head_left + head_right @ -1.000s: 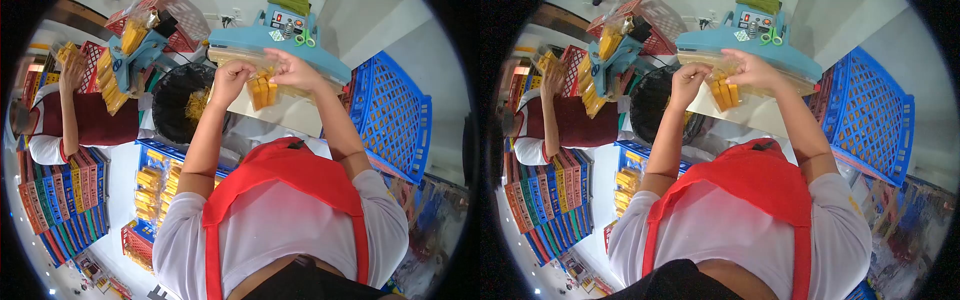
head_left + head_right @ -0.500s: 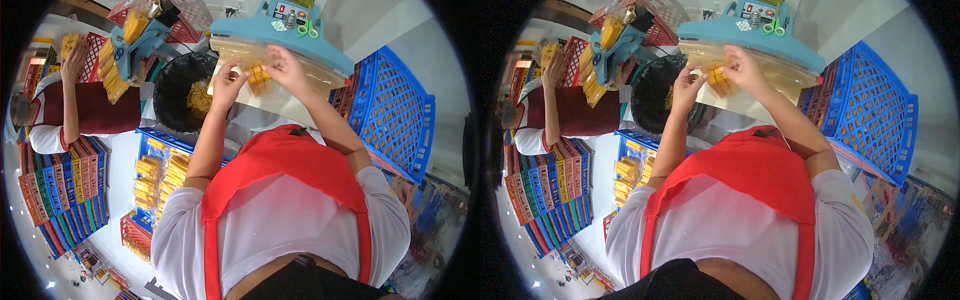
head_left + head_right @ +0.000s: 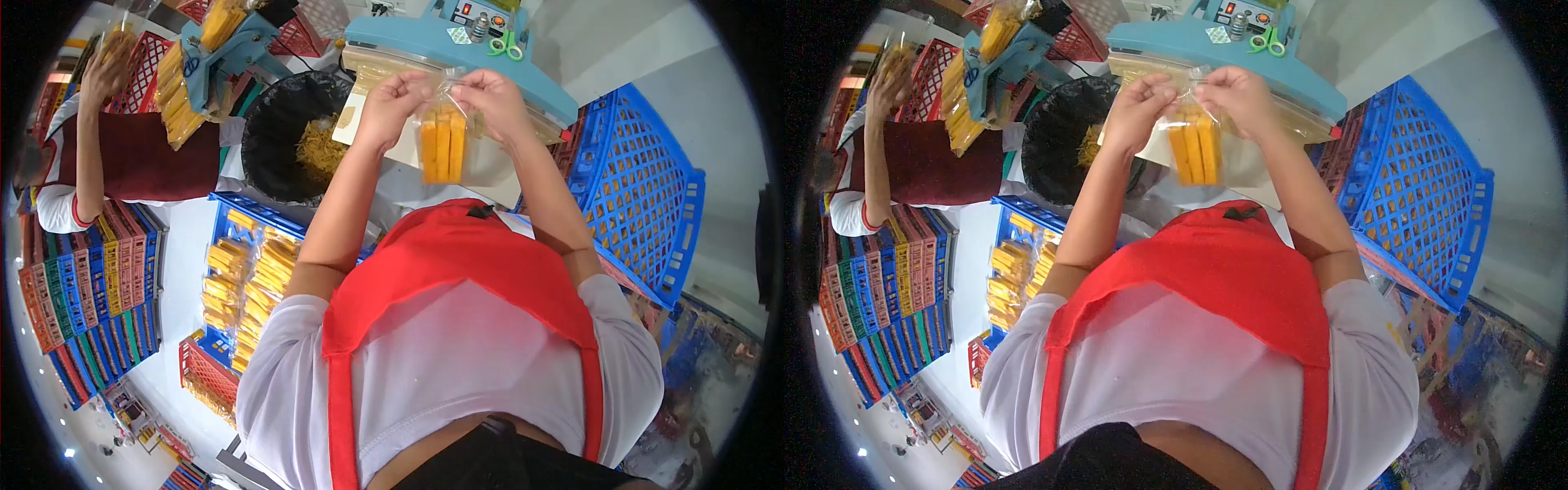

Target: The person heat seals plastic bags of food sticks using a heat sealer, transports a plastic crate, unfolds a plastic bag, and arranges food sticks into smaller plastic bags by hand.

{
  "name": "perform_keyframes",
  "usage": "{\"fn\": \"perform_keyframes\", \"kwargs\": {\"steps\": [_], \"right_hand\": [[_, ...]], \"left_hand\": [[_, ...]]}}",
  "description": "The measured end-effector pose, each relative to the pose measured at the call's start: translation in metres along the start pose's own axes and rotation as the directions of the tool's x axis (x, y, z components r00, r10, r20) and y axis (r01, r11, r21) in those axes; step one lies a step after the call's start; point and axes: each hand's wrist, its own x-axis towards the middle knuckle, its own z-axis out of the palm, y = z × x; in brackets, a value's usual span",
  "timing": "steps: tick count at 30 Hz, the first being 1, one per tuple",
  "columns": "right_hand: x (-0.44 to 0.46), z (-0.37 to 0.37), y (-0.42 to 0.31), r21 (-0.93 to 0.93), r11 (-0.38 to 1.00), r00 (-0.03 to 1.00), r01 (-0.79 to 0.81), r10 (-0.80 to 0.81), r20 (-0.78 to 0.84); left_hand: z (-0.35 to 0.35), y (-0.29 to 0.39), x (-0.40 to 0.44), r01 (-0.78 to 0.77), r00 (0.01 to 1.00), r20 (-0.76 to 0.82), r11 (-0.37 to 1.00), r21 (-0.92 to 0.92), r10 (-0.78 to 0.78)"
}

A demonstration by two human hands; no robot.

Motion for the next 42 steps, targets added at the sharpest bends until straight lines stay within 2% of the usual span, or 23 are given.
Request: {"fn": "perform_keyframes", "kwargs": {"steps": [2, 3, 5, 9, 14, 16, 17, 18, 19, 20, 22, 23, 25, 30, 32, 35, 37, 39, 41, 42], "right_hand": [[0.010, -0.014, 0.011, -0.030, 0.991, 0.984, -0.130, 0.125, -0.127], [0.012, -0.015, 0.015, -0.034, 0.992, 0.985, -0.121, 0.116, -0.126], [0.014, -0.018, 0.025, 0.082, 0.996, 0.959, -0.044, 0.065, -0.277], [0.011, -0.023, 0.023, 0.102, 0.994, 0.973, 0.040, -0.015, -0.229], [0.010, -0.036, 0.026, 0.039, 0.999, 0.968, -0.038, 0.046, -0.245], [0.005, -0.033, 0.019, 0.015, 0.998, 0.964, -0.061, 0.063, -0.257], [0.003, -0.032, 0.016, -0.011, 0.996, 0.961, -0.086, 0.080, -0.265], [0.002, -0.033, 0.017, -0.008, 0.996, 0.960, -0.087, 0.082, -0.268], [0.002, -0.036, 0.020, -0.069, 0.994, 0.969, -0.079, 0.061, -0.241], [0.002, -0.037, 0.023, -0.129, 0.989, 0.976, -0.072, 0.044, -0.213], [0.002, -0.036, 0.028, -0.091, 0.995, 0.984, -0.036, 0.019, -0.179], [0.002, -0.036, 0.029, -0.059, 0.998, 0.990, 0.004, -0.013, -0.141], [0.002, -0.038, 0.030, -0.041, 0.999, 0.994, -0.007, 0.003, -0.112], [-0.002, -0.031, 0.028, 0.005, 0.999, 0.997, -0.042, 0.042, -0.062], [-0.007, -0.032, 0.026, -0.353, 0.904, 0.961, -0.240, 0.272, 0.042], [-0.008, -0.036, 0.028, -0.348, 0.881, 0.941, -0.320, 0.339, -0.006], [-0.008, -0.037, 0.030, -0.371, 0.882, 0.949, -0.291, 0.317, 0.007], [-0.011, -0.037, 0.033, -0.396, 0.879, 0.955, -0.264, 0.295, 0.019], [-0.017, -0.032, 0.035, -0.373, 0.923, 0.980, -0.096, 0.153, 0.126], [-0.016, -0.032, 0.033, -0.374, 0.923, 0.980, -0.093, 0.151, 0.129]], "left_hand": [[-0.008, -0.026, 0.022, 0.060, 0.996, -0.055, 0.991, -0.122, -0.067], [-0.005, -0.027, 0.025, 0.052, 0.997, -0.050, 0.991, -0.122, -0.059], [-0.002, -0.033, 0.030, 0.039, 0.995, -0.083, 0.995, -0.089, -0.047], [0.004, -0.028, 0.031, -0.005, 0.999, -0.037, 1.000, -0.001, 0.005], [0.003, -0.036, 0.032, 0.038, 0.994, -0.105, 0.991, 0.130, -0.025], [0.001, -0.045, 0.034, -0.092, 0.991, -0.088, 0.989, 0.114, 0.103], [-0.002, -0.048, 0.033, -0.090, 0.991, -0.086, 0.989, 0.115, 0.100], [-0.003, -0.046, 0.029, -0.089, 0.996, -0.015, 0.986, 0.140, 0.092], [-0.006, -0.042, 0.026, -0.088, 0.995, 0.055, 0.982, 0.165, 0.080], [-0.009, -0.038, 0.025, -0.080, 0.996, 0.055, 0.982, 0.169, 0.072], [-0.005, -0.015, 0.024, -0.253, 0.936, 0.348, 0.785, 0.565, 0.052], [-0.006, -0.014, 0.025, -0.250, 0.937, 0.346, 0.785, 0.567, 0.048], [-0.007, -0.013, 0.030, -0.048, 0.927, 0.329, 0.813, 0.581, -0.181], [0.001, -0.019, 0.026, -0.093, 0.946, 0.310, 0.837, 0.539, -0.095], [0.006, -0.019, 0.023, -0.122, 0.941, 0.331, 0.844, 0.522, -0.069], [0.012, -0.018, 0.016, -0.159, 0.936, 0.344, 0.787, 0.596, -0.071], [0.012, -0.020, 0.013, -0.092, 0.966, 0.239, 0.743, 0.663, -0.094], [0.012, -0.019, 0.011, -0.089, 0.964, 0.247, 0.760, 0.644, -0.096], [0.014, -0.017, 0.005, -0.080, 0.963, 0.249, 0.777, 0.624, -0.101], [0.014, -0.015, 0.004, -0.129, 0.954, 0.292, 0.788, 0.602, -0.067]]}}
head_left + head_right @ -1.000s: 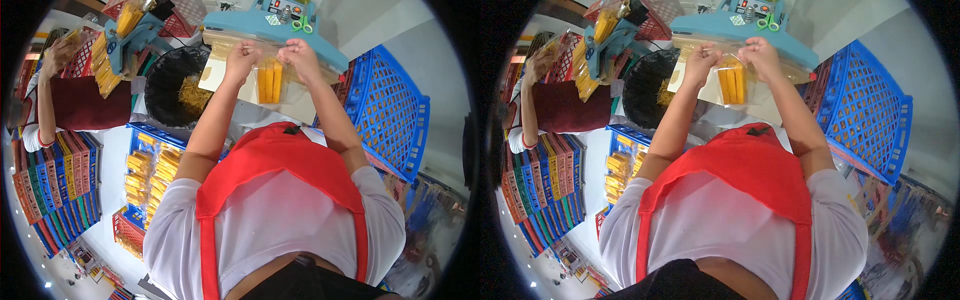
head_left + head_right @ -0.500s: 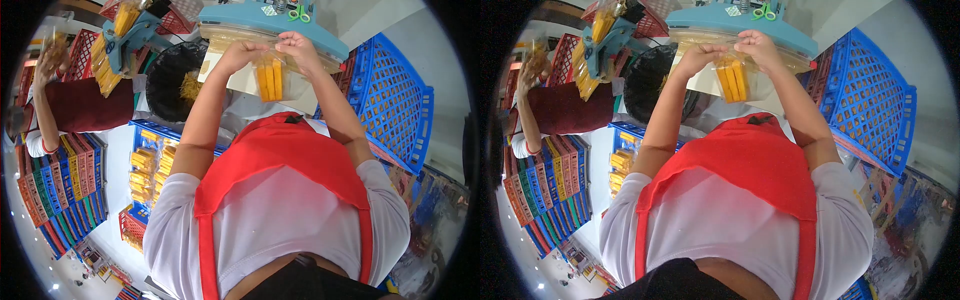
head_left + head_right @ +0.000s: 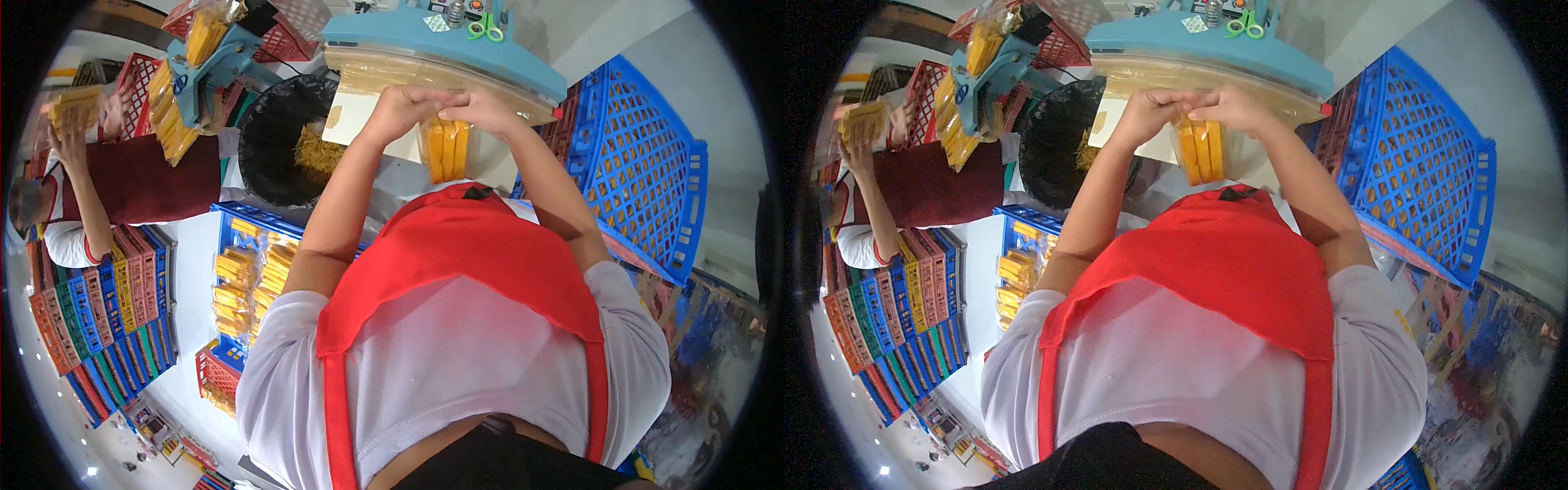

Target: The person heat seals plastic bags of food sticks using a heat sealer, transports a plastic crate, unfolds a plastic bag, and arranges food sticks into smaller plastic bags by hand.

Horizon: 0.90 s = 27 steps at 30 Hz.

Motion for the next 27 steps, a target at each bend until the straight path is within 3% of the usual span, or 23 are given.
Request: {"fn": "perform_keyframes", "kwargs": {"steps": [2, 3, 4, 5, 6, 7, 8, 9, 10, 11, 12, 15, 16, 18, 19, 21, 22, 24, 27], "right_hand": [[0.002, -0.003, -0.007, -0.101, 0.988, 0.989, -0.118, 0.126, 0.081], [0.000, -0.002, -0.029, -0.104, 0.988, 0.989, -0.115, 0.124, 0.084], [-0.004, 0.002, -0.063, -0.254, 0.952, 0.985, -0.171, 0.173, -0.015], [-0.006, 0.005, -0.080, -0.389, 0.890, 0.971, -0.238, 0.207, -0.121], [0.000, 0.001, -0.076, -0.390, 0.890, 0.971, -0.238, 0.208, -0.119], [0.013, -0.009, -0.068, -0.051, 0.995, 0.987, -0.086, 0.078, -0.144], [0.027, -0.016, -0.061, 0.285, 0.953, 0.977, 0.100, -0.040, -0.208], [0.037, -0.019, -0.056, 0.280, 0.954, 0.978, 0.107, -0.050, -0.203], [0.048, -0.021, -0.050, 0.573, 0.819, 0.982, 0.023, 0.089, -0.167], [0.054, -0.020, -0.045, 0.803, 0.593, 0.974, -0.058, 0.210, -0.085], [0.056, -0.016, -0.039, 0.800, 0.597, 0.975, -0.058, 0.204, -0.082], [0.043, 0.009, -0.023, 0.873, 0.468, 0.989, -0.138, 0.024, 0.144], [0.040, 0.019, -0.028, 0.868, 0.471, 0.987, -0.155, 0.029, 0.160], [0.037, 0.038, -0.044, 0.872, 0.448, 0.955, -0.198, 0.288, 0.070], [0.027, 0.046, -0.052, 0.870, 0.449, 0.955, -0.205, 0.285, 0.079], [0.007, 0.056, -0.064, 0.766, 0.643, 0.999, -0.028, 0.052, -0.007], [0.007, 0.053, -0.056, 0.765, 0.643, 0.999, -0.031, 0.054, -0.005], [0.008, 0.045, -0.034, 0.828, 0.560, 0.937, -0.006, -0.286, 0.200], [0.011, 0.042, -0.020, 0.840, 0.540, 0.947, -0.050, -0.242, 0.212]], "left_hand": [[-0.004, -0.006, 0.001, -0.058, 0.998, 0.006, 0.998, -0.007, 0.058], [-0.009, -0.021, 0.001, -0.079, 0.990, -0.133, 0.980, -0.184, 0.055], [-0.015, -0.029, 0.000, -0.122, 0.964, -0.266, 0.928, -0.352, 0.025], [-0.022, -0.029, -0.006, -0.120, 0.963, -0.268, 0.928, -0.352, 0.023], [-0.031, -0.027, -0.013, -0.118, 0.936, -0.347, 0.872, -0.476, -0.063], [-0.039, -0.027, -0.018, -0.133, 0.897, -0.413, 0.797, -0.589, -0.156], [-0.044, -0.038, -0.023, 0.009, 0.935, -0.249, 0.721, -0.693, -0.251], [-0.041, -0.030, -0.030, -0.001, 0.935, -0.257, 0.724, -0.690, -0.244], [-0.034, -0.015, -0.044, 0.031, 0.975, -0.099, 0.568, -0.822, -0.197], [-0.030, -0.006, -0.052, 0.093, 0.992, 0.051, 0.393, -0.915, -0.116], [-0.033, -0.016, -0.056, 0.119, 0.985, 0.157, 0.377, -0.919, 0.072], [-0.032, 0.005, -0.068, 0.073, 0.995, 0.097, 0.473, -0.878, 0.027], [-0.029, 0.022, -0.071, 0.064, 0.998, 0.045, 0.448, -0.892, -0.053], [-0.029, 0.026, -0.073, 0.064, 0.997, 0.029, 0.493, -0.868, -0.078], [-0.030, 0.027, -0.075, 0.077, 0.995, 0.030, 0.537, -0.840, -0.097], [-0.030, 0.022, -0.077, 0.072, 0.996, 0.029, 0.533, -0.843, -0.088], [-0.029, 0.026, -0.077, 0.070, 0.995, 0.022, 0.539, -0.839, -0.095], [-0.027, 0.027, -0.078, 0.070, 0.995, 0.016, 0.543, -0.837, -0.103], [-0.027, 0.027, -0.078, 0.079, 0.994, 0.023, 0.533, -0.843, -0.109]]}}
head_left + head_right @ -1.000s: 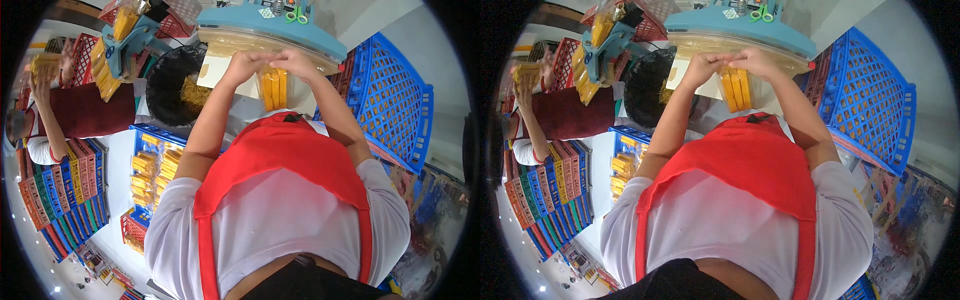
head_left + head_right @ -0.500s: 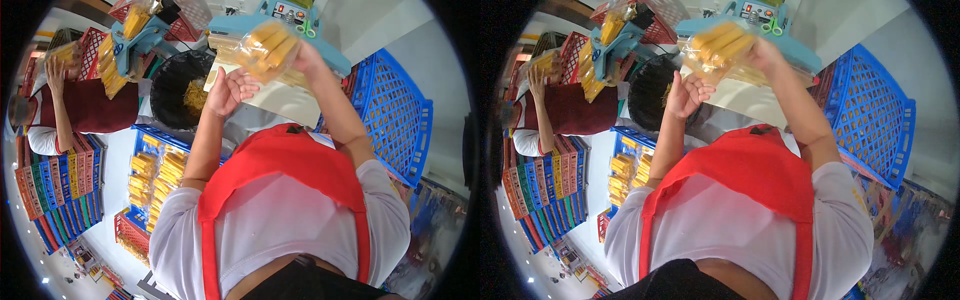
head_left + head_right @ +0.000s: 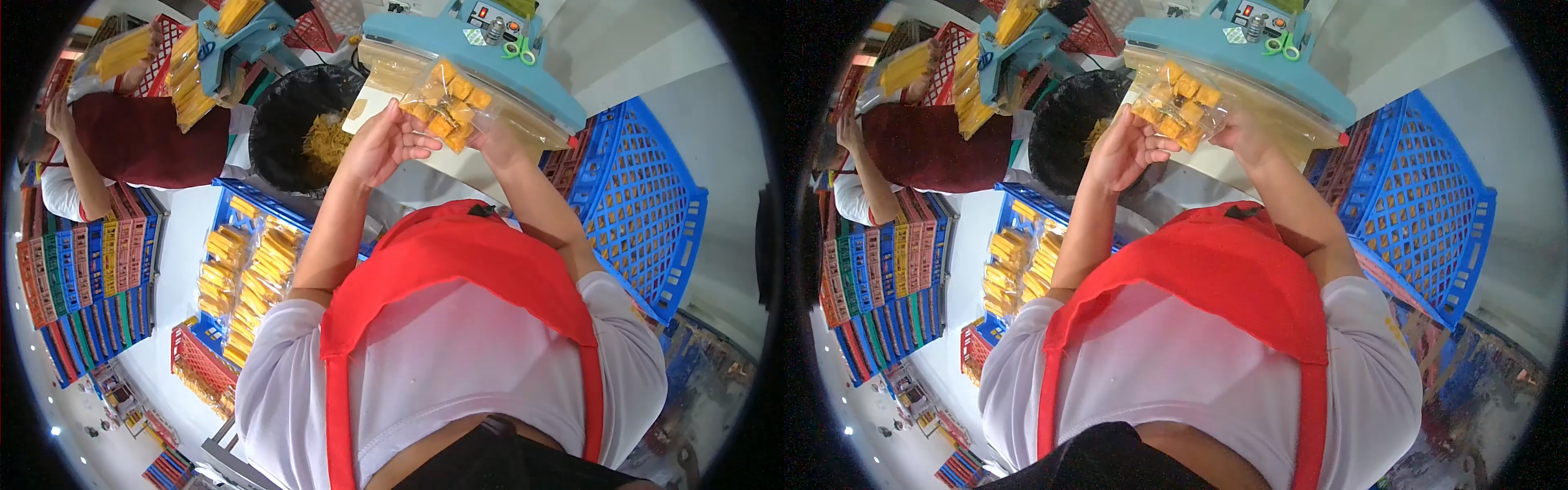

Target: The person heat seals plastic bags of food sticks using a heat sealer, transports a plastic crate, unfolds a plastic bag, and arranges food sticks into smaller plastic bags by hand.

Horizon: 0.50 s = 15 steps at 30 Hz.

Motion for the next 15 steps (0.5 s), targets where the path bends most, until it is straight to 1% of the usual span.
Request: {"fn": "perform_keyframes", "kwargs": {"steps": [1, 3, 4, 6, 7, 8, 9, 10, 11, 12, 13, 14, 15], "right_hand": [[0.000, -0.001, 0.001, 0.000, 1.000, 1.000, 0.004, -0.004, -0.002], [-0.002, -0.001, 0.001, -0.044, 0.997, 0.994, 0.056, -0.052, 0.095], [-0.004, 0.001, 0.001, -0.045, 0.997, 0.994, 0.059, -0.055, 0.092], [-0.006, 0.003, 0.000, -0.195, 0.973, 0.992, 0.126, -0.119, 0.045], [-0.006, -0.004, -0.004, -0.196, 0.972, 0.991, 0.130, -0.124, 0.045], [-0.006, -0.018, -0.011, -0.514, 0.838, 0.980, 0.181, -0.200, 0.018], [-0.004, -0.025, -0.023, -0.652, 0.733, 0.970, 0.193, -0.242, 0.016], [-0.002, -0.025, -0.035, -0.772, 0.607, 0.959, 0.190, -0.283, 0.013], [0.001, -0.025, -0.056, -0.624, 0.779, 0.950, -0.058, -0.149, -0.275], [0.003, -0.019, -0.071, -0.386, 0.881, 0.859, -0.273, 0.042, -0.511], [0.002, -0.014, -0.077, -0.382, 0.883, 0.857, -0.272, 0.041, -0.514], [0.002, -0.011, -0.081, -0.644, 0.694, 0.919, -0.322, 0.066, -0.389], [0.000, -0.009, -0.083, -0.847, 0.439, 0.954, -0.299, 0.133, -0.268]], "left_hand": [[0.001, 0.000, 0.000, 0.011, 1.000, -0.006, 1.000, 0.014, -0.011], [0.002, -0.001, 0.002, 0.024, 1.000, -0.008, 0.999, 0.028, -0.024], [0.002, -0.002, 0.002, 0.032, 0.999, -0.009, 0.999, 0.020, -0.032], [0.002, -0.003, 0.004, 0.041, 0.999, -0.006, 0.999, 0.014, -0.041], [0.000, -0.004, 0.004, 0.063, 0.998, 0.022, 0.998, 0.026, -0.064], [-0.001, -0.005, 0.005, 0.085, 0.995, 0.050, 0.996, 0.039, -0.087], [-0.001, -0.006, 0.006, 0.088, 0.995, 0.053, 0.995, 0.042, -0.090], [-0.002, -0.007, 0.006, 0.048, 0.997, 0.060, 0.989, 0.142, -0.057], [-0.002, -0.009, 0.007, 0.008, 0.997, 0.069, 0.971, 0.240, -0.025], [-0.004, -0.012, 0.011, 0.013, 0.997, 0.070, 0.970, 0.242, -0.031], [-0.007, -0.018, 0.018, 0.022, 0.999, -0.033, 0.970, 0.244, -0.014], [-0.009, -0.024, 0.026, 0.029, 0.991, -0.135, 0.969, 0.245, 0.004], [-0.011, -0.029, 0.036, 0.032, 0.991, -0.133, 0.969, 0.246, 0.001]]}}
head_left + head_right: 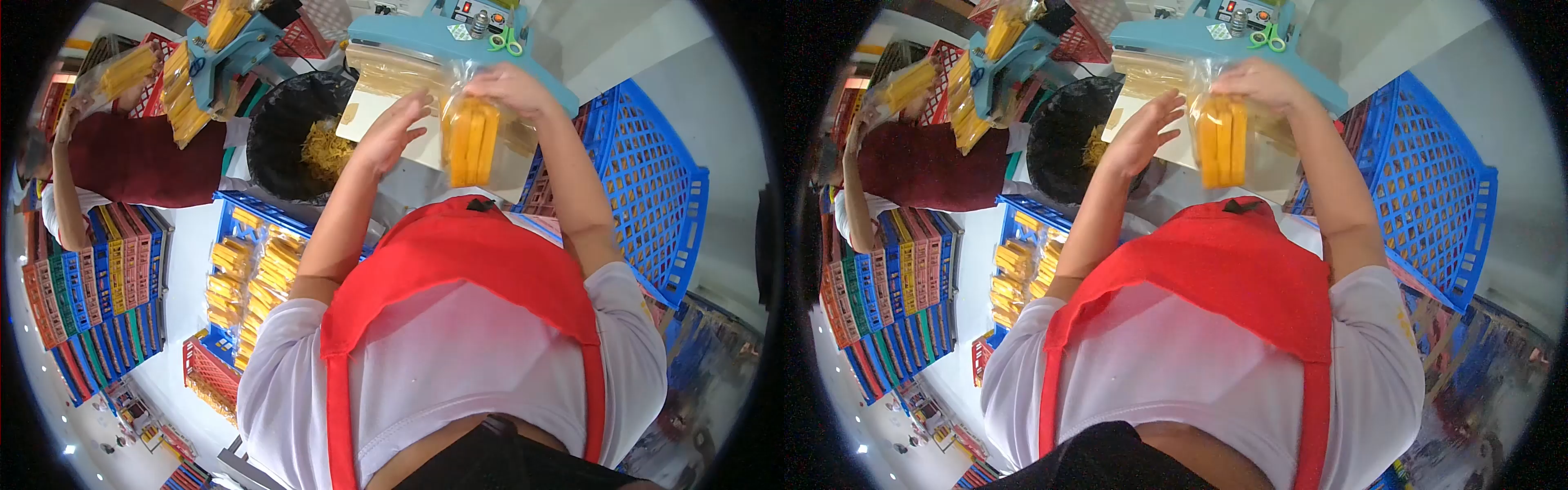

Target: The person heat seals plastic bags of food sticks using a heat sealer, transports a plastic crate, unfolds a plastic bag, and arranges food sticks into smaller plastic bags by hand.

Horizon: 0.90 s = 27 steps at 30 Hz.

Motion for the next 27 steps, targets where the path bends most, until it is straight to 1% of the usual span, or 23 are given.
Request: {"fn": "perform_keyframes", "kwargs": {"steps": [1, 2, 3, 4, 5, 6, 7, 8, 9, 10, 11, 12, 13, 14, 16, 17, 19, 20, 22, 23, 25, 26, 27], "right_hand": [[0.000, 0.001, 0.003, 0.001, 1.000, 1.000, 0.000, 0.000, -0.004], [0.002, 0.004, 0.008, -0.027, 0.999, 0.997, -0.040, 0.042, 0.065], [0.004, 0.008, 0.014, -0.058, 0.995, 0.988, -0.078, 0.085, 0.132], [0.004, 0.014, 0.021, -0.028, 1.000, 0.998, -0.013, 0.015, 0.057], [0.003, 0.016, 0.026, -0.028, 1.000, 0.999, -0.010, 0.011, 0.051], [0.001, 0.018, 0.028, -0.057, 0.997, 0.999, -0.047, 0.048, 0.019], [-0.003, 0.022, 0.034, -0.081, 0.993, 0.996, -0.090, 0.090, -0.013], [-0.007, 0.029, 0.046, -0.072, 0.993, 0.995, -0.097, 0.096, -0.018], [-0.010, 0.036, 0.061, 0.067, 0.998, 0.988, 0.003, 0.007, -0.154], [-0.013, 0.043, 0.074, 0.184, 0.975, 0.952, 0.125, -0.065, -0.299], [-0.024, 0.043, 0.086, 0.188, 0.974, 0.950, 0.127, -0.064, -0.306], [-0.041, 0.040, 0.100, 0.334, 0.942, 0.918, 0.047, 0.091, -0.386], [-0.053, 0.043, 0.110, 0.477, 0.879, 0.865, -0.018, 0.253, -0.434], [-0.060, 0.054, 0.119, 0.478, 0.878, 0.865, -0.021, 0.256, -0.432], [-0.071, 0.075, 0.123, 0.728, 0.663, 0.923, -0.177, 0.368, -0.111], [-0.071, 0.082, 0.116, 0.727, 0.663, 0.921, -0.179, 0.373, -0.114], [-0.058, 0.097, 0.081, 0.520, 0.854, 0.951, 0.019, 0.145, -0.273], [-0.051, 0.097, 0.082, 0.522, 0.853, 0.949, 0.019, 0.149, -0.277], [-0.031, 0.091, 0.083, 0.206, 0.978, 0.924, 0.035, 0.047, -0.379], [-0.027, 0.091, 0.079, 0.208, 0.977, 0.921, 0.037, 0.047, -0.386], [-0.025, 0.085, 0.060, 0.420, 0.902, 0.897, 0.100, 0.101, -0.430], [-0.023, 0.081, 0.061, 0.420, 0.903, 0.897, 0.096, 0.104, -0.429], [-0.019, 0.077, 0.064, 0.273, 0.960, 0.895, 0.060, 0.070, -0.441]], "left_hand": [[0.002, -0.005, 0.011, -0.022, 1.000, -0.008, 0.983, 0.182, 0.024], [0.004, -0.011, 0.018, -0.044, 0.999, -0.011, 0.933, 0.358, 0.051], [0.005, -0.015, 0.021, -0.047, 0.999, -0.007, 0.932, 0.360, 0.053], [0.006, -0.020, 0.025, -0.035, 0.998, -0.043, 0.923, 0.383, 0.055], [0.005, -0.025, 0.029, -0.020, 0.995, -0.078, 0.914, 0.406, 0.057], [0.006, -0.031, 0.031, -0.112, 0.977, -0.126, 0.913, 0.393, 0.174], [0.004, -0.036, 0.032, -0.106, 0.979, -0.121, 0.913, 0.394, 0.166], [0.001, -0.042, 0.031, -0.102, 0.976, -0.137, 0.909, 0.405, 0.171], [-0.001, -0.044, 0.029, -0.100, 0.972, -0.152, 0.903, 0.418, 0.178], [-0.002, -0.045, 0.027, -0.095, 0.974, -0.147, 0.902, 0.421, 0.172], [-0.003, -0.046, 0.024, -0.040, 0.967, -0.219, 0.927, 0.373, 0.130], [-0.004, -0.045, 0.023, 0.010, 0.953, -0.289, 0.948, 0.319, 0.087], [-0.005, -0.044, 0.022, 0.012, 0.954, -0.288, 0.947, 0.320, 0.085], [-0.005, -0.044, 0.021, 0.013, 0.952, -0.297, 0.958, 0.286, 0.075], [-0.003, -0.044, 0.021, 0.018, 0.950, -0.306, 0.969, 0.246, 0.060], [-0.001, -0.043, 0.021, 0.015, 0.953, -0.296, 0.969, 0.246, 0.060], [0.001, -0.039, 0.024, 0.012, 0.958, -0.281, 0.969, 0.246, 0.060], [0.000, -0.036, 0.025, 0.011, 0.956, -0.284, 0.965, 0.261, 0.067], [-0.007, -0.034, 0.025, 0.003, 0.959, -0.272, 0.963, 0.270, 0.073], [-0.008, -0.037, 0.024, 0.005, 0.961, -0.266, 0.962, 0.274, 0.071], [-0.006, -0.041, 0.021, 0.021, 0.961, -0.272, 0.966, 0.256, 0.051], [-0.005, -0.042, 0.022, 0.022, 0.961, -0.273, 0.967, 0.253, 0.049], [-0.004, -0.040, 0.021, 0.036, 0.961, -0.273, 0.971, 0.237, 0.032]]}}
